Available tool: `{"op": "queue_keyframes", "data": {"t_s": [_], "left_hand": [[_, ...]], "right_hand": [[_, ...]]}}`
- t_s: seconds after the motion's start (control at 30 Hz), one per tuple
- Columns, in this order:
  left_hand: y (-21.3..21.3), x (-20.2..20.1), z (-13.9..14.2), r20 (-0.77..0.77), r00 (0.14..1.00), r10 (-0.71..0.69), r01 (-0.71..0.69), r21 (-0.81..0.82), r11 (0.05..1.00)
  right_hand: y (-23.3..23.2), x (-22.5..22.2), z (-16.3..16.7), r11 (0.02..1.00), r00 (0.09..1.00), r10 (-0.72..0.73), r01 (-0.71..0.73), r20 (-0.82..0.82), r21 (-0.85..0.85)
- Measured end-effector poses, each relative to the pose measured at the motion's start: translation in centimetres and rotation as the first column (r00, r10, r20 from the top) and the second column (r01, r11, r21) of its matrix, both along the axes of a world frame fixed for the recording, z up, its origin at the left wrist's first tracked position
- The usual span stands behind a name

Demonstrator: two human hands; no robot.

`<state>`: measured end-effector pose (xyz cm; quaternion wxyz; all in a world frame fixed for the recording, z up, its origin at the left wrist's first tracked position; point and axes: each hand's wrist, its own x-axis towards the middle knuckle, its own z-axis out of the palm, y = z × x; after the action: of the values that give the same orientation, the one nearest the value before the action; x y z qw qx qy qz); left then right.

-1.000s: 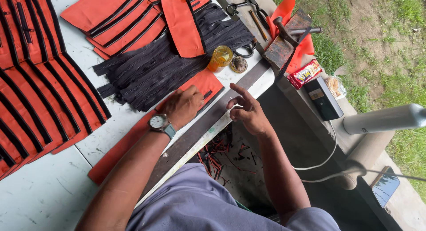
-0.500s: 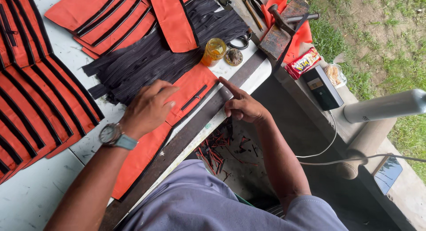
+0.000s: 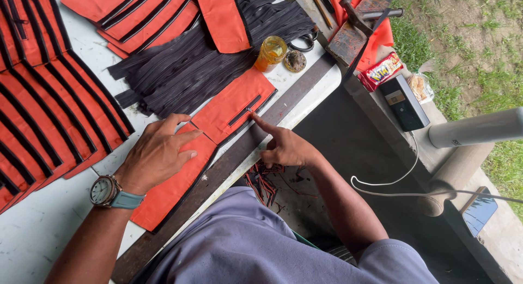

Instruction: The person repeatedly picks up orange fabric pouches and black zippers from a table, aligns the zipper with the pouch opening, and presses it into place by hand. The person then places the assembled pouch onto a growing stack of finished items.

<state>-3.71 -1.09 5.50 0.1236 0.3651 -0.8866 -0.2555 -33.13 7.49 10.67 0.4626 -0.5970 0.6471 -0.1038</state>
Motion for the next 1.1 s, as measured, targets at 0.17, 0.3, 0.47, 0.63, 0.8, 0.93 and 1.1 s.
{"op": "queue_keyframes", "data": {"t_s": [0.17,0.3,0.47,0.63,0.8,0.93,1.1], "left_hand": [[1.2,1.7,0.5,0.012,1.0,0.009,-0.01,0.042,0.999],[2.0,3.2,0.2,0.076,0.997,0.035,-0.044,0.122,0.992],[1.9,3.7,-0.9,0.001,1.0,0.007,-0.007,0.122,0.993],[1.1,3.5,-1.8,0.011,1.0,0.015,-0.017,0.159,0.987],[1.0,3.6,-2.0,-0.01,1.0,0.002,-0.001,0.14,0.99],[1.0,3.7,-1.9,-0.003,1.0,0.007,-0.007,0.157,0.987],[1.3,3.8,-1.7,0.023,1.0,0.01,-0.013,0.146,0.989]], "right_hand": [[0.7,3.1,0.7,0.997,0.978,0.079,-0.082,-0.191,-0.011],[1.6,5.7,0.7,0.984,0.95,0.168,-0.178,-0.264,-0.012],[2.5,7.1,0.3,0.956,0.956,0.241,-0.263,-0.166,-0.126],[1.9,6.8,0.1,0.995,0.989,0.102,-0.102,0.103,0.002],[3.0,9.0,-0.1,0.969,0.966,0.24,-0.232,-0.093,0.088],[5.1,11.9,-0.2,0.931,0.896,0.358,-0.364,-0.263,0.025],[6.2,14.8,-0.4,0.861,0.763,0.476,-0.505,-0.438,0.056]]}}
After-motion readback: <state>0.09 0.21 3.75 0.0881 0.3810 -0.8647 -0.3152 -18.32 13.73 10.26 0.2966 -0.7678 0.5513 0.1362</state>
